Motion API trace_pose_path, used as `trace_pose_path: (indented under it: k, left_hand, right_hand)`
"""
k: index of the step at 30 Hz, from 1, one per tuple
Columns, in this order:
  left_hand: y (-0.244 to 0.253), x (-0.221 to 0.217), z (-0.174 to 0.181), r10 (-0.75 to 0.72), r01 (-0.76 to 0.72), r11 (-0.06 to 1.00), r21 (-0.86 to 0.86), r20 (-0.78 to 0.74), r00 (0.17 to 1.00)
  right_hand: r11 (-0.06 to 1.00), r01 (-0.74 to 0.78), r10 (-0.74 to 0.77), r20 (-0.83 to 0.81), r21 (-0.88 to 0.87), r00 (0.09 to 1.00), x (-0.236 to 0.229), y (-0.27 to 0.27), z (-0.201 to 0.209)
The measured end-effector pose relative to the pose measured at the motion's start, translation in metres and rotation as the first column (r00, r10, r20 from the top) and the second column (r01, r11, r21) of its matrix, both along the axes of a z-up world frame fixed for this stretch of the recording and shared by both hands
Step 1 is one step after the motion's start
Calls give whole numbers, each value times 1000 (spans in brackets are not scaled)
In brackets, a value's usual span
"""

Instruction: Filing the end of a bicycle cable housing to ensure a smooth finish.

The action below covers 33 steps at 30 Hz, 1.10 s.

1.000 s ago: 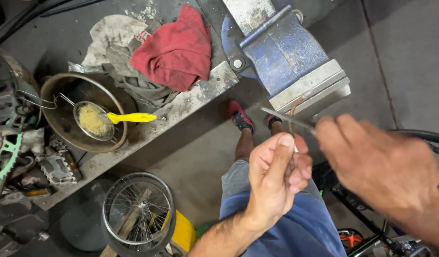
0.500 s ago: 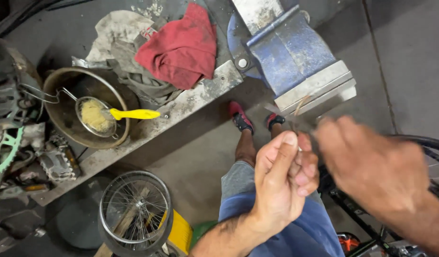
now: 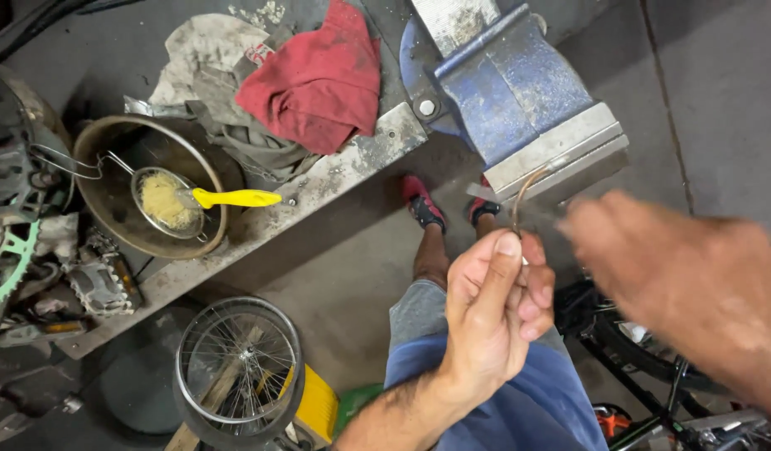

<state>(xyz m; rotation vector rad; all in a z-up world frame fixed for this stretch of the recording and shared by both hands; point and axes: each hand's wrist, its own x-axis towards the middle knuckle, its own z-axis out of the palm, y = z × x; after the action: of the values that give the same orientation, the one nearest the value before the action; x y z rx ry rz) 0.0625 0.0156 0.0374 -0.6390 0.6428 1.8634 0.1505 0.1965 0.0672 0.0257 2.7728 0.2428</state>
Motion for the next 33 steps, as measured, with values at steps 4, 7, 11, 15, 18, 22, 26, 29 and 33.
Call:
trace_pose_path:
  k: [4,7,11,15,18,22,26,29,33]
  left_hand:
    - [3,9,-6,44,-43,999,6,-102,994]
    - [5,12,-11,40,-44,999,-22,-144,989]
    - [0,12,-15,50,-67,996,-65,-228,972]
    - [1,13,-22,53,-66,997,-34,-289,956]
    - [-1,13,-24,20,-59,993,-99,-360,933]
    - [-4,11,-20,-75,-11,987,-159,-526,847]
    - [-3,0,-19,-201,-26,954,-299,-702,683]
    - [-3,-3,-18,-254,-6,943,-334,-727,638]
    - [-7,-4,-24,-267,-34,933,-358,-753,602]
  right_hand:
    - [996,65,-72,110,67,991,22,1,-21]
    - [1000,13,-11,87,-28,996,12,-5,-16]
    - [864,498,-303,868,76,393,-18,21,-70]
    - [998,61,-61,11,23,998,11,-6,-17]
    - [976,62,-37,127,-206,991,4,-5,-9]
    - [992,97,-99,-20,-81,995,4,-16,-7]
    - [957,281,-288,140,65,947,29,-7,-32]
    - [987,-41,74,-208,157,975,65,-7,-61]
    - [997,-67,60,-160,-39,985,23,-13,-27]
